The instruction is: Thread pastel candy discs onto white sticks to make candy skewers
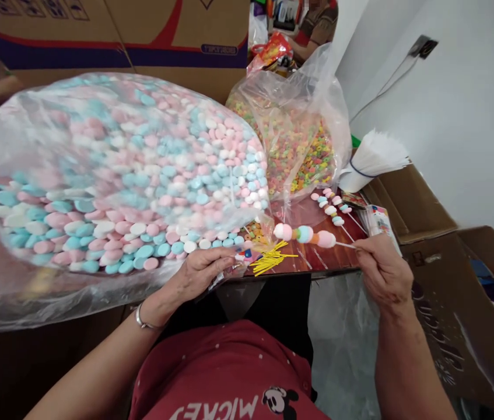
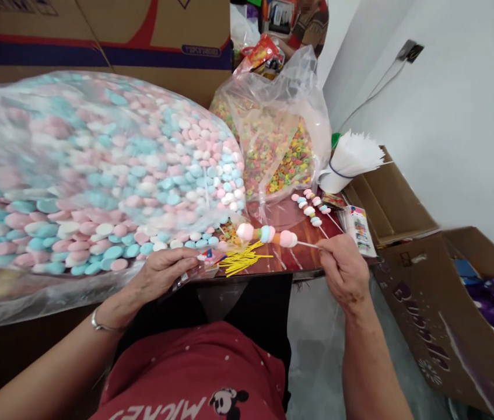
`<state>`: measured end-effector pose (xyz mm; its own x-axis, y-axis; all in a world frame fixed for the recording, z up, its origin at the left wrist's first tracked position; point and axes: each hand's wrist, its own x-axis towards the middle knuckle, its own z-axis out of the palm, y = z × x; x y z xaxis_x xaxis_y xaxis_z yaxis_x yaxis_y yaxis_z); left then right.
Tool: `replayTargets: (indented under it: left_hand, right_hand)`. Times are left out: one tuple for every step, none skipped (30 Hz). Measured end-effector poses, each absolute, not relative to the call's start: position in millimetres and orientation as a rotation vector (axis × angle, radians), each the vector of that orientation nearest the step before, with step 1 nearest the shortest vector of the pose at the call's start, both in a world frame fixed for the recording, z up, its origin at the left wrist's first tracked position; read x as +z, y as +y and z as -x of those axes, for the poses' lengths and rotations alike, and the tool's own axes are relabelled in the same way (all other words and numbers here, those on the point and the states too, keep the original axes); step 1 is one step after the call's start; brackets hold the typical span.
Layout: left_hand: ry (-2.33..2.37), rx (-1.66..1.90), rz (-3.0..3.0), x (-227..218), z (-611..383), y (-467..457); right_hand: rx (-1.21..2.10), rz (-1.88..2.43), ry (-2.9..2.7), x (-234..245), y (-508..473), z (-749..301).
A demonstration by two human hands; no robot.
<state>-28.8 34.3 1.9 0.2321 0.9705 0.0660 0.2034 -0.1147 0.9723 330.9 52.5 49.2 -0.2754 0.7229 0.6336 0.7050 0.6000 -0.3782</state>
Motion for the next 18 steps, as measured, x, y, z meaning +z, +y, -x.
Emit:
replayTargets:
  left_hand:
    - [1.144, 0.985, -1.541, 2, 30, 35]
    - [1.139, 0.981, -1.549, 3, 32, 35]
    - [1.135, 0.984, -1.559, 3, 33, 35]
    - [1.133, 0.987, -1.567, 3, 34, 35]
    - [1.130, 0.987, -1.575, 2, 35, 35]
    - [1.128, 0.986, -1.581, 2, 36, 35]
    - [1.123, 0.983, -1.583, 2, 37, 35]
    - [1.116, 0.979, -1.585, 1, 37, 35]
    - [1.109, 0.979, -1.587, 1, 38, 35]
    - [1.104, 0.979, -1.589, 1, 38, 36]
    - [1.101, 0.980, -1.592, 1, 39, 36]
    - [1.100, 0.980, -1.595, 1, 40, 37]
    - [1.102, 0.975, -1.598, 2, 40, 37]
    - [1.104, 0.968, -1.600, 2, 41, 37]
    - [1.104, 0.959, -1.605, 3, 41, 37]
    - [1.102, 0.947, -1.613, 3, 41, 37]
    - [1.096, 0.934, -1.624, 3, 42, 36]
    - [1.089, 0.925, -1.637, 4, 42, 36]
  right_hand:
    - [0.052, 1.082, -2.060, 55, 51, -324]
    - [0.069, 1.046, -2.098, 60, 49, -318]
    - [0.084, 1.021, -2.131, 63, 49, -313]
    - [0.097, 1.010, -2.153, 65, 49, -309]
    - [0.110, 1.011, -2.166, 66, 50, -306]
    - [0.122, 1.018, -2.173, 66, 51, -304]
    - [0.131, 1.023, -2.178, 65, 52, -302]
    - [0.136, 1.026, -2.184, 63, 53, -301]
    - [0.141, 1.023, -2.191, 62, 54, -301]
    - [0.148, 1.020, -2.197, 60, 55, -301]
    - [0.159, 1.020, -2.200, 58, 55, -301]
    - [0.172, 1.024, -2.198, 57, 56, -301]
    - [0.188, 1.034, -2.192, 55, 56, -301]
    - [0.203, 1.042, -2.184, 54, 56, -301]
    - [0.213, 1.047, -2.178, 53, 56, -300]
    - [0.219, 1.052, -2.173, 52, 56, -300]
    - [0.225, 1.049, -2.173, 51, 56, -299]
    - [0.230, 1.045, -2.174, 50, 55, -299]
